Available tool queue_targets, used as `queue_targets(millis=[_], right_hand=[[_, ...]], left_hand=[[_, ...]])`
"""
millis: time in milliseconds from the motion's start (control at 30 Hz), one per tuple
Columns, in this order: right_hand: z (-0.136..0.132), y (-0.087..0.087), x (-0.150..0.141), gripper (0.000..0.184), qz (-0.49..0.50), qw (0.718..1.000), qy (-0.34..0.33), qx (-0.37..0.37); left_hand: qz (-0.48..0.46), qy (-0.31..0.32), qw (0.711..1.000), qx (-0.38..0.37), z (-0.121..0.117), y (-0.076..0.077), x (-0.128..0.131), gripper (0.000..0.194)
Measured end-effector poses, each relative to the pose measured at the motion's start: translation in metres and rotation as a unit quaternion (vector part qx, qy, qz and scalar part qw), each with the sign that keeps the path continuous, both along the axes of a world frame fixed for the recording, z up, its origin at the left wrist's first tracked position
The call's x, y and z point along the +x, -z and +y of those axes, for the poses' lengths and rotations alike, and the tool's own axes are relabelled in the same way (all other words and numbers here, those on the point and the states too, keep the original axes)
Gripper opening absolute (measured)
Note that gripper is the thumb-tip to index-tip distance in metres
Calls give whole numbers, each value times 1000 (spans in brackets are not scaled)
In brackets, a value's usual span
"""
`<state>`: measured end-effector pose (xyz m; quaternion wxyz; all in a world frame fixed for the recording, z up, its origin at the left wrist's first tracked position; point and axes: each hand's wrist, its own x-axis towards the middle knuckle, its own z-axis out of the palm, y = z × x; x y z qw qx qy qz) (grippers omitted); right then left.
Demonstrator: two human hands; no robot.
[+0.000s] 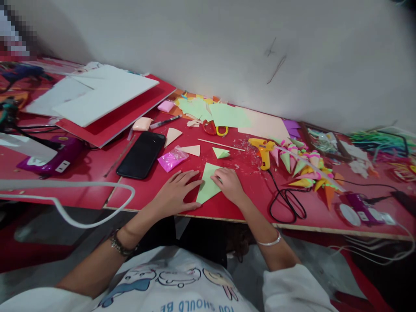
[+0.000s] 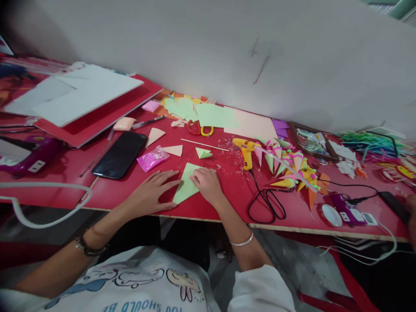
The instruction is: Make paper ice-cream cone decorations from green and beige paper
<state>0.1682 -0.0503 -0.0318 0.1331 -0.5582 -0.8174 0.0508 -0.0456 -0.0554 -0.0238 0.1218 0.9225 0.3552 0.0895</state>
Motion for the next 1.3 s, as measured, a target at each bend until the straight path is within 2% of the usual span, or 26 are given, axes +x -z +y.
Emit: queue_targets(millis=[267,467,633,767,833,900,1033,1133,1300], right_hand=[[-1,1,-1,26,6,1000,3,1],[-1,2,0,25,7,1000,5,-2],[-1,-2,-2,21,0,1000,1,-4],[-12,-14,-5,20,-13,999,1,39],[-23,-18,-6,24,-5,997,-29,65],[-37,-19,-7,28,21,992,-98,72],[-64,-14,-11,30,47,980,-190,37],[-73,-12,-13,30,12,978,-207,32],[-72,-12,-11,31,-13,979,-198,37]], left_hand=[[14,35,999,-11,3,-7,1,53],[40,109,993,-38,14,-11,1,61],[45,111,992,-42,17,-12,0,64],[41,106,992,-53,16,-12,0,67],[36,102,993,-57,15,-11,1,69],[30,98,993,-60,15,-11,1,69],[27,98,993,-66,14,-11,1,70],[30,96,993,-65,14,-12,1,72],[44,97,992,-71,14,-14,2,71]])
